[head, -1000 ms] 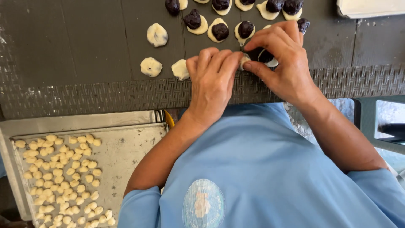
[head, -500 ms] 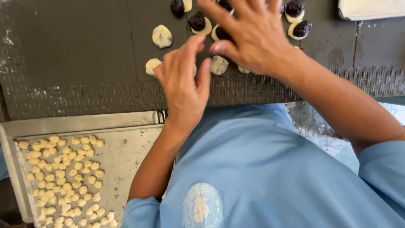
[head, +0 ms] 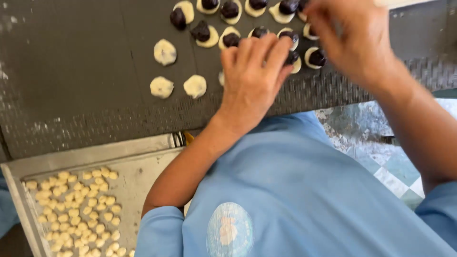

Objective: Assembling pastries by placing filling on dough circles and folding them

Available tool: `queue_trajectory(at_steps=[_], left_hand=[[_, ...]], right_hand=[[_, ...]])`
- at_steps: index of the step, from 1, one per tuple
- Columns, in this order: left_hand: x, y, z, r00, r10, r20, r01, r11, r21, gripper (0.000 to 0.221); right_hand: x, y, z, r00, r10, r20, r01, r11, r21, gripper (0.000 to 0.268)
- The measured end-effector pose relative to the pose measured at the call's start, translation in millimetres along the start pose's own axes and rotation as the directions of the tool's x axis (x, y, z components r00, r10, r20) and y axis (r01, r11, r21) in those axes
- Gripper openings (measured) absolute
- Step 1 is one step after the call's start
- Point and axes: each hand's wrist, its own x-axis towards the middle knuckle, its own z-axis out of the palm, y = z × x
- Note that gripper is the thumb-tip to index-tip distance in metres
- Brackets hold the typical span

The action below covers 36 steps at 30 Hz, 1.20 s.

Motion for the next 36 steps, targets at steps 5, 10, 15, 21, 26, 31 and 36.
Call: queue_trajectory(at_steps=[5, 10, 15, 21, 26, 31, 36], left_hand=[[1, 8, 9, 0.994, 0.104, 0.016, -0.105, 0.990, 0.090, 0.020], [-6, 7, 2, 0.987, 0.149, 0.052, -0.148, 0.989, -0.026, 0.009], [-8, -2, 12, 0.978, 0.184, 0.096, -0.173, 0.979, -0.111, 0.015], [0, -8, 17, 0.947, -0.015, 0.321, 0.095, 0.968, -0.234, 0.065], [4, -4, 13, 0.976, 0.042, 0.214, -0.041, 0.999, -0.010, 0.042], [3, 0, 8, 0.968, 0.079, 0.237, -0.078, 0.997, -0.015, 0.049], [3, 1, 11, 0.977, 0.203, 0.058, -0.198, 0.976, -0.090, 0.020]], right_hand=[[-28, -13, 8, 0.992, -0.092, 0.088, 0.094, 0.995, -0.015, 0.004], [-26, -17, 17, 0.997, -0.074, 0.028, 0.071, 0.993, 0.091, 0.007], [-33, -13, 25, 0.999, -0.031, 0.012, 0.031, 0.999, 0.033, 0.001], [-21, -34, 9, 0.996, 0.004, 0.084, -0.012, 0.995, 0.098, 0.010], [-35, -47, -9, 0.996, -0.007, 0.084, -0.006, 0.987, 0.163, 0.014], [-44, -48, 7, 1.000, 0.006, 0.009, -0.006, 0.999, -0.037, 0.024], [-36, -49, 2, 0.990, -0.137, -0.028, 0.136, 0.990, -0.041, 0.008]])
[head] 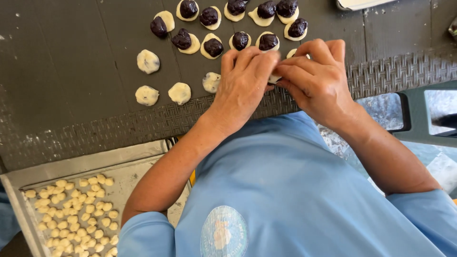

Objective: Assembling pastries by placing filling on dough circles and folding them

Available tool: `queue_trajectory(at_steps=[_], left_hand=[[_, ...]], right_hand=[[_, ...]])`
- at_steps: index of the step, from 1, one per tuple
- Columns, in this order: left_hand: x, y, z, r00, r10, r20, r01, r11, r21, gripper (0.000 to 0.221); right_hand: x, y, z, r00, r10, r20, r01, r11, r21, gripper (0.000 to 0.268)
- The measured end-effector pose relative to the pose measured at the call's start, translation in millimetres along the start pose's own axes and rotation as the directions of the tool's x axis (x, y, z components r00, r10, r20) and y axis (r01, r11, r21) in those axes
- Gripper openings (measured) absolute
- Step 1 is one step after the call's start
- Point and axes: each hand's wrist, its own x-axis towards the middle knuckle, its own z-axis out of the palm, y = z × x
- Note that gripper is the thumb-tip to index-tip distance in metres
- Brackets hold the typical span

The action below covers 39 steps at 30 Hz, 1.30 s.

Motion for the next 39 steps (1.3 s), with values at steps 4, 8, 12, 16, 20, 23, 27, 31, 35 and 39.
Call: queue_trajectory(at_steps=[4, 8, 12, 16, 20, 23, 27, 31, 35, 39], left_hand=[[6, -1, -6, 0.997, 0.081, -0.008, -0.078, 0.981, 0.177, 0.024], [13, -4, -11, 0.986, -0.161, 0.039, 0.166, 0.965, -0.202, 0.024], [25, 7, -22, 0.860, -0.436, 0.265, 0.509, 0.690, -0.515, 0.027], [22, 10, -30, 0.889, -0.349, 0.295, 0.456, 0.623, -0.636, 0.034], [18, 17, -24, 0.886, -0.386, 0.255, 0.445, 0.556, -0.702, 0.034], [12, 14, -6, 0.756, -0.444, 0.480, 0.454, -0.171, -0.874, 0.028], [15, 7, -2, 0.644, -0.355, 0.678, 0.513, -0.456, -0.727, 0.018], [16, 8, 9, 0.790, -0.294, 0.539, 0.612, 0.322, -0.722, 0.013], [11, 21, 27, 0.952, -0.181, 0.245, 0.230, 0.955, -0.188, 0.042], [0, 27, 14, 0.927, -0.199, 0.318, 0.265, 0.947, -0.181, 0.067]], right_hand=[[6, -1, -13, 0.997, -0.072, -0.008, 0.072, 0.996, 0.046, 0.007], [13, -5, -33, 0.992, -0.122, 0.041, 0.121, 0.992, 0.023, 0.028], [16, 4, -33, 0.982, -0.186, 0.009, 0.186, 0.982, -0.011, 0.047], [26, -1, -36, 0.973, -0.196, -0.119, 0.208, 0.974, 0.095, 0.022], [24, -10, -31, 0.989, -0.059, -0.132, 0.089, 0.967, 0.239, 0.014], [16, -10, -38, 0.999, 0.048, -0.004, -0.045, 0.952, 0.304, 0.026], [5, -9, -35, 0.998, -0.038, -0.044, 0.046, 0.974, 0.220, 0.034], [-6, -11, -20, 0.982, -0.108, -0.157, 0.136, 0.973, 0.184, 0.013], [-20, -8, 1, 0.992, 0.084, -0.096, -0.080, 0.996, 0.046, 0.028], [-21, -4, 13, 0.988, 0.108, -0.107, -0.098, 0.990, 0.103, 0.023]])
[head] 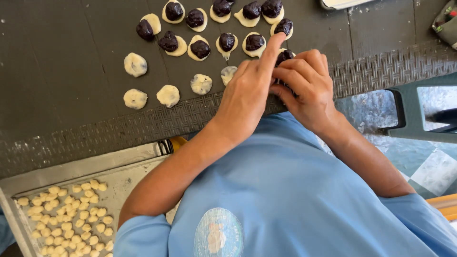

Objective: Assembling pastries by placing filling on dough circles and folding them

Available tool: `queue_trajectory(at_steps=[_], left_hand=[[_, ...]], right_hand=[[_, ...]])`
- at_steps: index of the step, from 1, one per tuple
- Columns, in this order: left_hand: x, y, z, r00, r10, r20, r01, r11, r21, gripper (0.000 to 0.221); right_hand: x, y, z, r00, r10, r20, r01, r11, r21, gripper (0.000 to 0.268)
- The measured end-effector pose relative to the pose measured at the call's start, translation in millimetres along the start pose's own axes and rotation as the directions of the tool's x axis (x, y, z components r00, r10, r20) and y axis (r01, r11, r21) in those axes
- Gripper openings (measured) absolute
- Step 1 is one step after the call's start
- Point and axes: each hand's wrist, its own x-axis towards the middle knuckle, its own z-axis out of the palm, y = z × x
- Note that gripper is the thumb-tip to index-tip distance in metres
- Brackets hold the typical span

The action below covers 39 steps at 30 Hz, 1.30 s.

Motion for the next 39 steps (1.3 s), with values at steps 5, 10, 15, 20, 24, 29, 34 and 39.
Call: queue_trajectory(at_steps=[5, 10, 15, 20, 24, 29, 34, 39], left_hand=[[-15, 4, 7, 0.940, 0.200, -0.275, -0.126, 0.956, 0.263, 0.046], [-13, 1, -18, 0.952, 0.130, -0.279, 0.002, 0.904, 0.428, 0.023], [-12, -22, 5, 0.931, 0.202, -0.304, -0.076, 0.922, 0.380, 0.027], [-22, -10, 8, 0.915, 0.164, -0.369, -0.097, 0.976, 0.193, 0.015], [-28, -10, 6, 0.914, 0.169, -0.369, -0.096, 0.973, 0.209, 0.016], [-31, -8, -6, 0.920, 0.152, -0.361, -0.061, 0.965, 0.253, 0.038], [-26, -3, -4, 0.890, 0.215, -0.401, -0.107, 0.956, 0.274, 0.009], [-36, -7, -33, 0.945, 0.039, -0.323, 0.024, 0.982, 0.190, 0.020]], right_hand=[[7, -2, 6, 0.991, -0.090, -0.101, 0.087, 0.996, -0.033, 0.020], [-7, 0, -15, 0.998, 0.052, 0.041, -0.051, 0.999, -0.018, 0.022], [-13, 0, 3, 0.997, 0.070, -0.021, -0.069, 0.996, 0.055, 0.014], [-15, 0, 10, 0.969, 0.246, -0.014, -0.237, 0.945, 0.224, 0.026], [-12, -2, 12, 0.967, 0.252, -0.033, -0.235, 0.936, 0.261, 0.016], [-9, -1, 1, 0.964, 0.262, 0.041, -0.264, 0.933, 0.243, 0.010], [6, -5, -12, 0.983, 0.142, 0.120, -0.156, 0.981, 0.118, 0.009], [47, 12, -15, 0.938, 0.001, 0.348, -0.023, 0.998, 0.058, 0.019]])
